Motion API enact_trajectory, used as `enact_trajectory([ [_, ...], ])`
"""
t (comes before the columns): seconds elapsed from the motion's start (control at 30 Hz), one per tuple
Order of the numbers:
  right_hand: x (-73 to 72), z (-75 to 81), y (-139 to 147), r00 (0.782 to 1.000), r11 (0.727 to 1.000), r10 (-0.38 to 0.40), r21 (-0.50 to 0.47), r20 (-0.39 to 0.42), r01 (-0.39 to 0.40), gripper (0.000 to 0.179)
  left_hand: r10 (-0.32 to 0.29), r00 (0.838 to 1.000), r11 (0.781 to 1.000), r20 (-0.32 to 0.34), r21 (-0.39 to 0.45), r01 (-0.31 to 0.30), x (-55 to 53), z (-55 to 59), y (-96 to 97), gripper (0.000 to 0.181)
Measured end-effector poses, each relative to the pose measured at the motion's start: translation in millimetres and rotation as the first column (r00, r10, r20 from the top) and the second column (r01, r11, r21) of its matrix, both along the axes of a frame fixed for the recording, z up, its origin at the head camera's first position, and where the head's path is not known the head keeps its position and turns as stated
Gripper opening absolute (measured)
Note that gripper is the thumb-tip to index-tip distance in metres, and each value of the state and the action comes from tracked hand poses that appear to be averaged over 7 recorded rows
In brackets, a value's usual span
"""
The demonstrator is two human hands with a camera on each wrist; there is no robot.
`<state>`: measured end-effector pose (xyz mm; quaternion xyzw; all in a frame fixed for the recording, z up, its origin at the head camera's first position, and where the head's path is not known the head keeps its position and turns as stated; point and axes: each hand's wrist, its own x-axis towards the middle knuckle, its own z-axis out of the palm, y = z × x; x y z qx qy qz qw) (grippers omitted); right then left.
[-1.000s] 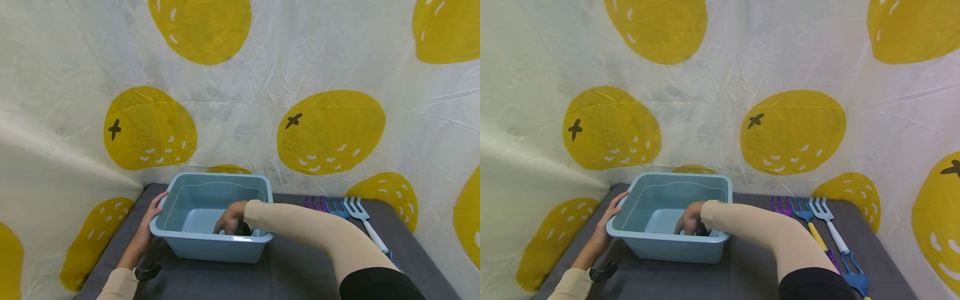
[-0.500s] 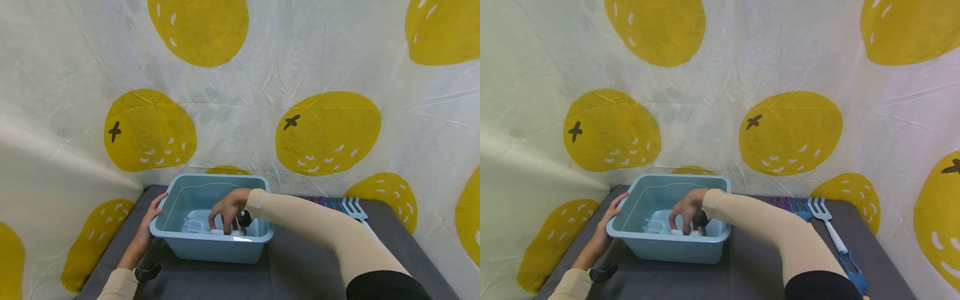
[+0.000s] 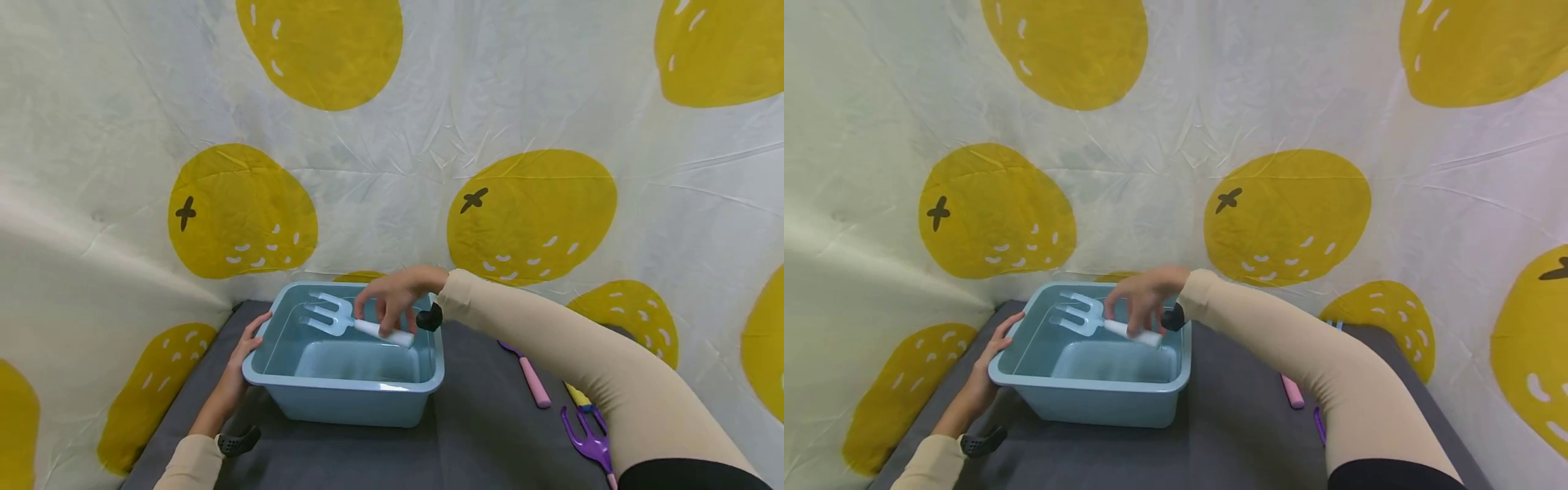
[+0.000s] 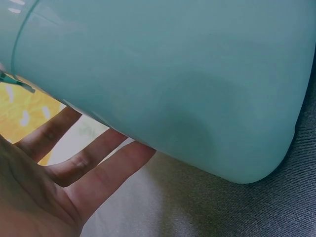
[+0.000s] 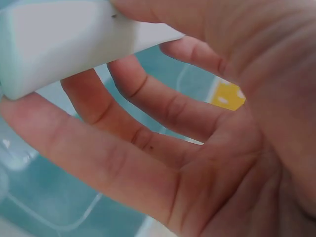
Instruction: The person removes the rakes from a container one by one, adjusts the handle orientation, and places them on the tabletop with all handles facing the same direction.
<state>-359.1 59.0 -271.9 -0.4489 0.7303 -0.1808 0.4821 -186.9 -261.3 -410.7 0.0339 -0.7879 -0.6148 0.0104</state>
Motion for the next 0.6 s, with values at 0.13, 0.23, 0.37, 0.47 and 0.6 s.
enact_trajectory([
  [0.13,-2.3,9.9,22,0.998,0.998,-0.047,-0.034,-0.030,0.046,0.044,-0.002,1.000,1.000,0.005,0.004,0.002,-2.4,0.1,1.8,0.058],
  [0.23,-3.5,14.7,41,0.995,0.995,-0.085,-0.051,-0.044,0.083,0.046,-0.010,1.000,1.000,0.001,0.006,0.010,-3.9,-0.6,2.8,0.059],
  [0.37,-3.3,19.2,65,0.988,0.987,-0.148,-0.077,-0.052,0.144,0.050,-0.022,1.000,1.000,-0.014,0.003,0.022,-3.9,-3.0,2.6,0.058],
  [0.47,-2.9,21.0,81,0.980,0.977,-0.193,-0.101,-0.054,0.187,0.051,-0.022,0.999,1.000,-0.027,0.001,0.022,-2.8,-5.1,1.4,0.057],
  [0.6,-3.7,20.0,103,0.971,0.964,-0.234,-0.144,-0.056,0.224,0.048,-0.019,0.999,1.000,-0.034,-0.004,0.019,-2.1,-6.3,-0.1,0.057],
])
